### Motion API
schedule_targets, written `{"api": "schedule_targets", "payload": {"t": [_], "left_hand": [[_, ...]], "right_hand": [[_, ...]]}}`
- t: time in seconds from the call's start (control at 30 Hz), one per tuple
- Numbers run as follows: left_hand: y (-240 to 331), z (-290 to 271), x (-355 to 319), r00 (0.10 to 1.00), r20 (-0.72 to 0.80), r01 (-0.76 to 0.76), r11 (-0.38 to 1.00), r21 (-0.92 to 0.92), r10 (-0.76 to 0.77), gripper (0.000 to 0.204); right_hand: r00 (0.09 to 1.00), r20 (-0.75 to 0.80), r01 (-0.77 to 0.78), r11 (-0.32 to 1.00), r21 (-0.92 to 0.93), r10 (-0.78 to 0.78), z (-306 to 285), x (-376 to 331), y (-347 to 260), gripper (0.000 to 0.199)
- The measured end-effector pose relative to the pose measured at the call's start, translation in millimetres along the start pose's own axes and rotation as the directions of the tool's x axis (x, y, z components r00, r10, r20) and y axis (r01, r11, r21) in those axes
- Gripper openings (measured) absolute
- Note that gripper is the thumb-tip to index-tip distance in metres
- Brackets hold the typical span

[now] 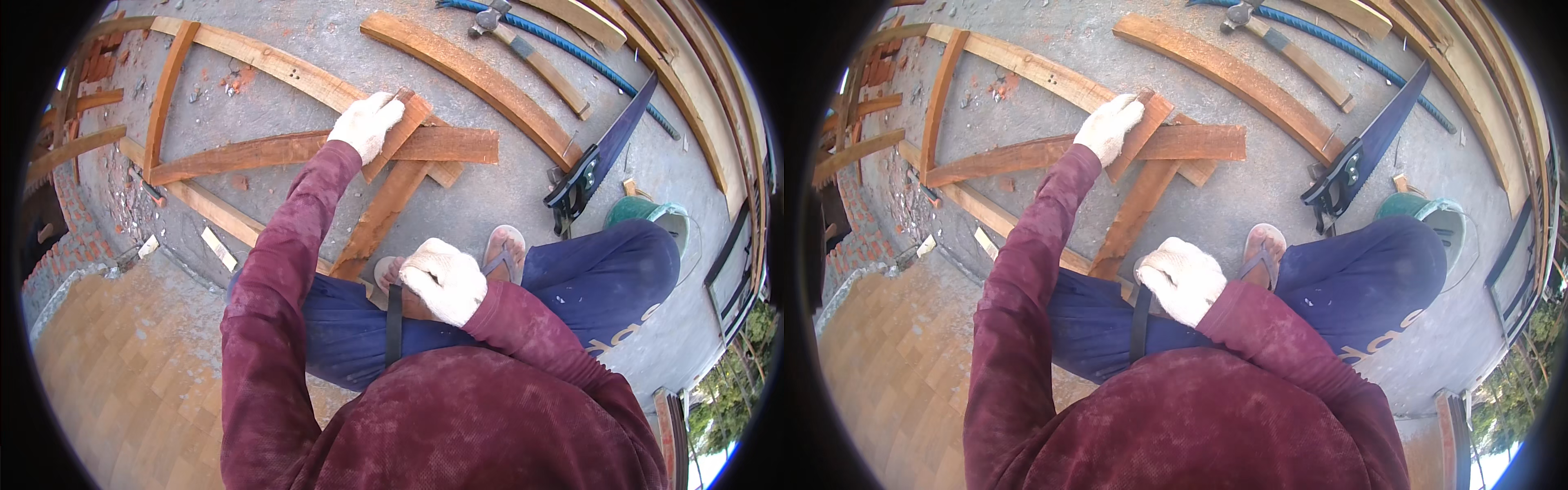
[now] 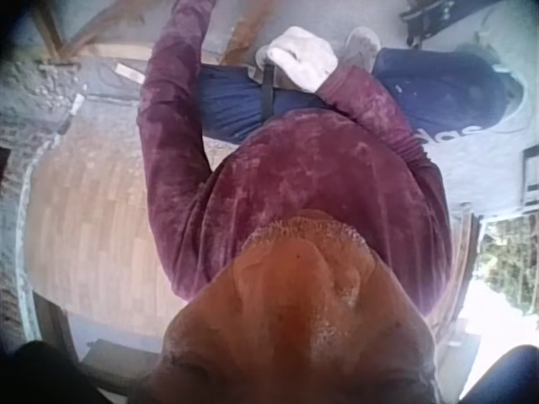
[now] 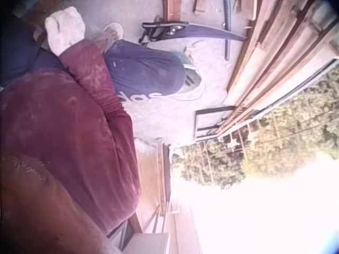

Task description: The person assembles a wooden frame by hammering nails into wooden planks and sawing pieces to fit. They use a hammer and a hand saw to join the planks together.

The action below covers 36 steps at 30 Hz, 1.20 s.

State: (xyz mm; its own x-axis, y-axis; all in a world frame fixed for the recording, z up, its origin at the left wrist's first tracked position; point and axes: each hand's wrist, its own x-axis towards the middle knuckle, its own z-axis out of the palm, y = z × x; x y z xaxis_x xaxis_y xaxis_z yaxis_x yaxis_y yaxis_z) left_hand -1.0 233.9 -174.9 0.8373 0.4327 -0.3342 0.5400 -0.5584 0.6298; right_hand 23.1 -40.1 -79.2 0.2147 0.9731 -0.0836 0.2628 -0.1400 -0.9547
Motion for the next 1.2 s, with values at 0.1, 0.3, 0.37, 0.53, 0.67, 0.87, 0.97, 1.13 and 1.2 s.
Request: {"api": "schedule_targets", "payload": {"t": [0.1, 0.3, 0.37, 0.53, 0.67, 0.87, 0.97, 1.13, 1.2], "left_hand": [[-34, 13, -1, 0.959, 0.015, -0.279, 0.924, 0.261, 0.285, 0.03], [5, 2, -2, 0.992, 0.062, -0.119, 0.985, 0.128, 0.112, 0.024], [-8, 10, 0, 0.979, 0.047, -0.204, 0.938, 0.279, 0.199, 0.025], [-21, 18, 7, 0.984, 0.085, -0.171, 0.959, 0.225, 0.156, 0.04], [-25, 24, 3, 0.985, 0.009, -0.173, 0.966, 0.193, 0.174, 0.034], [-20, 21, 1, 0.947, 0.003, -0.3, 0.882, 0.363, 0.321, 0.027], [-24, 27, 2, 0.947, -0.015, -0.29, 0.876, 0.385, 0.32, 0.027], [-44, 43, 9, 0.989, -0.09, -0.103, 0.98, 0.17, 0.119, 0.056], [-40, 44, 10, 0.993, -0.093, -0.059, 0.987, 0.148, 0.073, 0.065]], "right_hand": [[0.977, 0.203, -0.036, 0.986, -0.165, 0.069, -15, 10, -7, 0.022], [0.908, 0.261, -0.366, 0.924, 0.11, 0.328, -9, 8, -10, 0.026], [0.912, 0.258, -0.351, 0.932, 0.093, 0.318, -7, 7, -9, 0.027], [0.891, 0.295, -0.372, 0.927, 0.039, 0.345, -6, 11, -11, 0.027], [0.878, 0.299, -0.402, 0.915, 0.035, 0.374, -3, 9, -11, 0.027], [0.892, 0.289, -0.372, 0.928, 0.032, 0.348, -1, 7, -7, 0.026], [0.885, 0.251, -0.413, 0.91, 0.035, 0.392, 0, 7, -7, 0.026], [0.839, 0.203, -0.534, 0.836, 0.128, 0.505, -6, 9, -5, 0.022], [0.712, 0.246, -0.702, 0.679, 0.216, 0.658, -17, 14, -7, 0.021]]}}
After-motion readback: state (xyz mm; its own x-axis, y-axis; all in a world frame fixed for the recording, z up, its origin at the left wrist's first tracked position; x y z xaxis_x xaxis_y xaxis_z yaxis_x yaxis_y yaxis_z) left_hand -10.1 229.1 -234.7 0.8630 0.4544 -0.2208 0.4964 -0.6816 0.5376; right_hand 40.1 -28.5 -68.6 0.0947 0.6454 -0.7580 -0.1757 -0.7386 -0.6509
